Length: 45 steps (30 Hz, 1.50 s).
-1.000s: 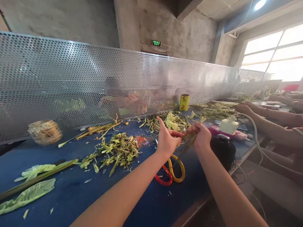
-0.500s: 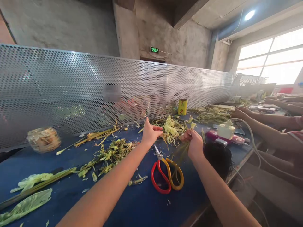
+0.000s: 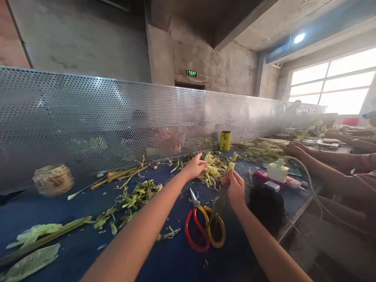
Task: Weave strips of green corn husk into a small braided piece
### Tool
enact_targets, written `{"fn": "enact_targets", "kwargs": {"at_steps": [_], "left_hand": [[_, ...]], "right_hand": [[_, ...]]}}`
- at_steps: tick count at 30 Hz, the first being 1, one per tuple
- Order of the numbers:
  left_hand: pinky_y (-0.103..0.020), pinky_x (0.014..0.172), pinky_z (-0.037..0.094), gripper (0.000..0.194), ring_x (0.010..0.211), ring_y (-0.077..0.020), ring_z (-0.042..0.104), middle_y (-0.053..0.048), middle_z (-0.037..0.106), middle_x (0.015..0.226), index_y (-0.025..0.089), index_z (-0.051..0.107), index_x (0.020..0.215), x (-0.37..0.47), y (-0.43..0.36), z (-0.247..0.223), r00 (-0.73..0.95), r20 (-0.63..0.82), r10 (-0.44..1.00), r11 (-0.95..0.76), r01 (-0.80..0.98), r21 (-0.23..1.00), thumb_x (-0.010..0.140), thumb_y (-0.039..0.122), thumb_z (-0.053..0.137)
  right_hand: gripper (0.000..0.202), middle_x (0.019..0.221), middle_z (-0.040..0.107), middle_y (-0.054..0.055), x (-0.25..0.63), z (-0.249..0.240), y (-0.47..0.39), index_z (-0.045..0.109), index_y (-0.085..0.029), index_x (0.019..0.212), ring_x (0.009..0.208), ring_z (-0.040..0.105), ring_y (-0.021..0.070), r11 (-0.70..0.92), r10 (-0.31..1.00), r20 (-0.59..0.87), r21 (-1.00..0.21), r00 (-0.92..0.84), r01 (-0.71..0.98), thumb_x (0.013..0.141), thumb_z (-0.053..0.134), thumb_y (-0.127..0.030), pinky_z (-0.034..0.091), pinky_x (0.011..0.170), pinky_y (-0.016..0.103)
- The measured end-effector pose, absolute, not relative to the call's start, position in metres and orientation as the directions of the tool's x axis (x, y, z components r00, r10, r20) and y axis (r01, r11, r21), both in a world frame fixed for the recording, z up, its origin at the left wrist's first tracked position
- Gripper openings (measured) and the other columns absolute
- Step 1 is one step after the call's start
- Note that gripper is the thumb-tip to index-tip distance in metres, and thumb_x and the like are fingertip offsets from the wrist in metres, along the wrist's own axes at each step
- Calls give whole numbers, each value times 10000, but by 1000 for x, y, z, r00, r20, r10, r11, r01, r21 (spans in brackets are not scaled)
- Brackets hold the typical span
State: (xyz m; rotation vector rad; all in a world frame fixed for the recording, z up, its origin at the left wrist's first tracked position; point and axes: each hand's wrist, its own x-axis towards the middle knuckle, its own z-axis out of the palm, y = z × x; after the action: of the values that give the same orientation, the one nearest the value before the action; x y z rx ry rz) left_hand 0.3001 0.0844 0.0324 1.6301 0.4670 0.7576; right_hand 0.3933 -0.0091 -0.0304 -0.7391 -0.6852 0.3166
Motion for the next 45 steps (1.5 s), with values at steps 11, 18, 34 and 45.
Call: {"fn": "enact_targets", "kwargs": {"at_steps": [11, 18, 34, 45], "left_hand": [[-349, 743, 485, 396, 849, -219, 634, -170, 585, 1094, 151, 400, 1199, 135, 1, 52, 700, 100, 707, 36, -177, 983, 816, 218, 475], [-325, 756, 455, 352, 927, -192, 599, -76, 624, 1063, 242, 534, 1114, 96, -20, 38, 753, 159, 639, -236, -5, 972, 766, 300, 533], [-298, 602, 448, 684, 758, -208, 636, -75, 686, 835, 136, 300, 1293, 21, 1, 5, 392, 237, 889, -350, 248, 903, 677, 212, 587], [-288, 652, 447, 666, 864, -225, 632, -83, 690, 898, 137, 255, 1321, 30, -6, -14, 570, 76, 818, -203, 162, 966, 714, 155, 529]], "right_hand": [[364, 460, 209, -67, 338, 37, -51, 341, -172, 490, 406, 224, 57, 833, 520, 628, -523, 579, -181, 737, 567, -317, 246, 405, 210], [318, 469, 176, -71, 241, 52, -41, 336, -187, 554, 407, 228, 68, 568, 805, 569, -658, 168, -494, 802, 470, -334, 242, 412, 217], [282, 433, 214, -83, 180, 39, 25, 317, -177, 560, 382, 262, 58, 562, 822, 429, -497, 376, -661, 832, 379, -218, 268, 413, 179], [262, 468, 221, -80, 183, 36, 21, 327, -184, 599, 347, 258, 43, 516, 850, 242, -554, 467, -653, 857, 325, -227, 123, 274, 114]]}}
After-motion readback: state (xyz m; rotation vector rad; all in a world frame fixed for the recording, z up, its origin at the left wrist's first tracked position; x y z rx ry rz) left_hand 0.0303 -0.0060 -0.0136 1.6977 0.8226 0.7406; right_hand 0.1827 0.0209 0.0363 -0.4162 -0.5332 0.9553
